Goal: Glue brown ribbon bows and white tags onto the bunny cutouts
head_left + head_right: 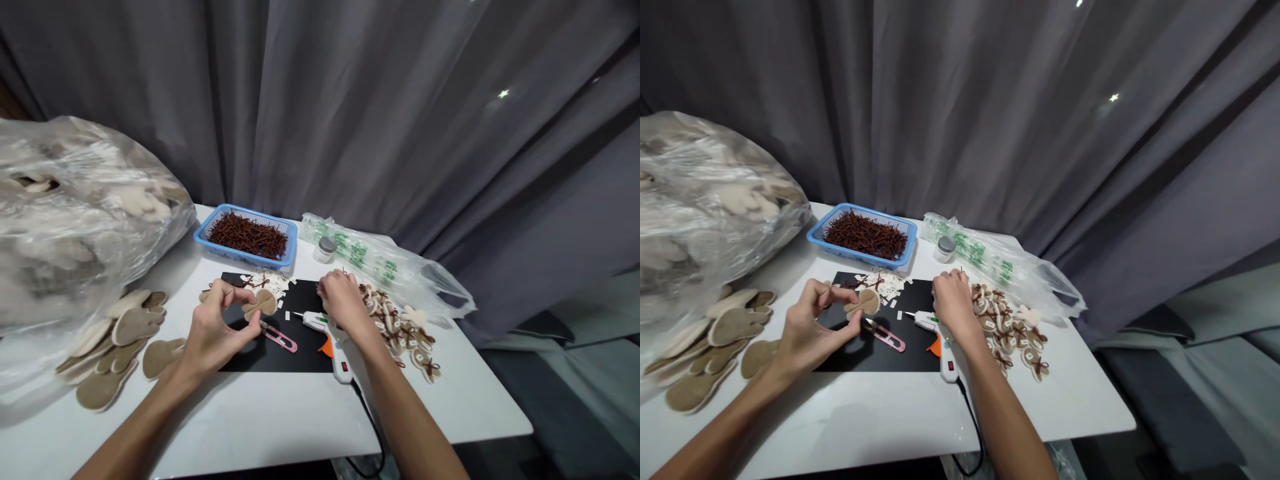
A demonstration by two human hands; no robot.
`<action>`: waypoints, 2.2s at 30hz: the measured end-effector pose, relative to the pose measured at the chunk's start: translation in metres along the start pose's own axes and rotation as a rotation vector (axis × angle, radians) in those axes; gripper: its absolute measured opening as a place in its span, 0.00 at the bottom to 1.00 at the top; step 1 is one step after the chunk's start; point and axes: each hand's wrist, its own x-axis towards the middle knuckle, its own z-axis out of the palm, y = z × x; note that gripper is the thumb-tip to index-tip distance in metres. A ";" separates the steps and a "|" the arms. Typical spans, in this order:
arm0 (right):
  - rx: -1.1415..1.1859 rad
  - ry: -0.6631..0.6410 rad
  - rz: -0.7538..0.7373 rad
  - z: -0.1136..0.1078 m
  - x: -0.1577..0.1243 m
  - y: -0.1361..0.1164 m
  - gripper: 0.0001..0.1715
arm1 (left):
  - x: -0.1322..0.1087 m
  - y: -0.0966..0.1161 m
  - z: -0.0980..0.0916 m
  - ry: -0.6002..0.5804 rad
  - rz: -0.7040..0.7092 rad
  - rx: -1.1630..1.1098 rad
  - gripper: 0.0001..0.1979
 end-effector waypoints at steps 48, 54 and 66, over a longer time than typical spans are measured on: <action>0.320 0.131 -0.448 0.039 -0.196 -0.025 0.28 | -0.028 0.031 0.038 -0.657 -0.188 -0.325 0.20; 0.404 0.073 -0.456 0.011 -0.183 -0.023 0.30 | -0.027 0.033 0.036 -0.796 -0.147 -0.351 0.17; 0.370 -0.081 -0.477 -0.009 -0.101 0.006 0.20 | -0.029 0.031 0.031 -0.816 -0.132 -0.422 0.21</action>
